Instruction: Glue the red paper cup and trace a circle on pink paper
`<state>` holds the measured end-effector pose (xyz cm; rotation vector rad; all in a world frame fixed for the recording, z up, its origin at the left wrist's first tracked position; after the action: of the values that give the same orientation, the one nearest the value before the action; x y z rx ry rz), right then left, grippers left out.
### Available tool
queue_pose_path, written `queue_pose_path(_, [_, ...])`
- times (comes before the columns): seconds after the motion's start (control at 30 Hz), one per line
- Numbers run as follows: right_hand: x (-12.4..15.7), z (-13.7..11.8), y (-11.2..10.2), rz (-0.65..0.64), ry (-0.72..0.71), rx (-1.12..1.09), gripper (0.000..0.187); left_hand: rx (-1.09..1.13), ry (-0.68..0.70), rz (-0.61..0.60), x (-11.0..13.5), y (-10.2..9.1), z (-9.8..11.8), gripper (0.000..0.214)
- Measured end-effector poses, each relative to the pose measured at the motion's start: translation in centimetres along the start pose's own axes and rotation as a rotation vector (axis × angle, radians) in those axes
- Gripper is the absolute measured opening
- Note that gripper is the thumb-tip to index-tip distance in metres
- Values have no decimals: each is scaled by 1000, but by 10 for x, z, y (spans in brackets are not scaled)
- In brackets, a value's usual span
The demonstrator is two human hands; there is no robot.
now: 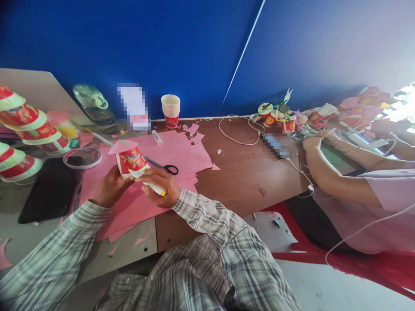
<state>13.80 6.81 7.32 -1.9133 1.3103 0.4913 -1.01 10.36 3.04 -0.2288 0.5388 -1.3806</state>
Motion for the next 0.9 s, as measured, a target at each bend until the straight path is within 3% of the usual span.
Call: queue_pose_path(0.9, [2, 4, -2, 15, 17, -28, 22, 27, -9, 7, -1, -1, -6, 52])
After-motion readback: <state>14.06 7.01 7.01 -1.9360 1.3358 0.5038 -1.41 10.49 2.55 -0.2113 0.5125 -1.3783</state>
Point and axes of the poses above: each hand's wrist, its own x-axis away from the middle knuckle, its own y-axis out of the palm, z = x × y, the point moved 9 cm from there along -x, towards the middle knuckle, and after that the axes turned 1 degree about z, right-handed, at the moved point
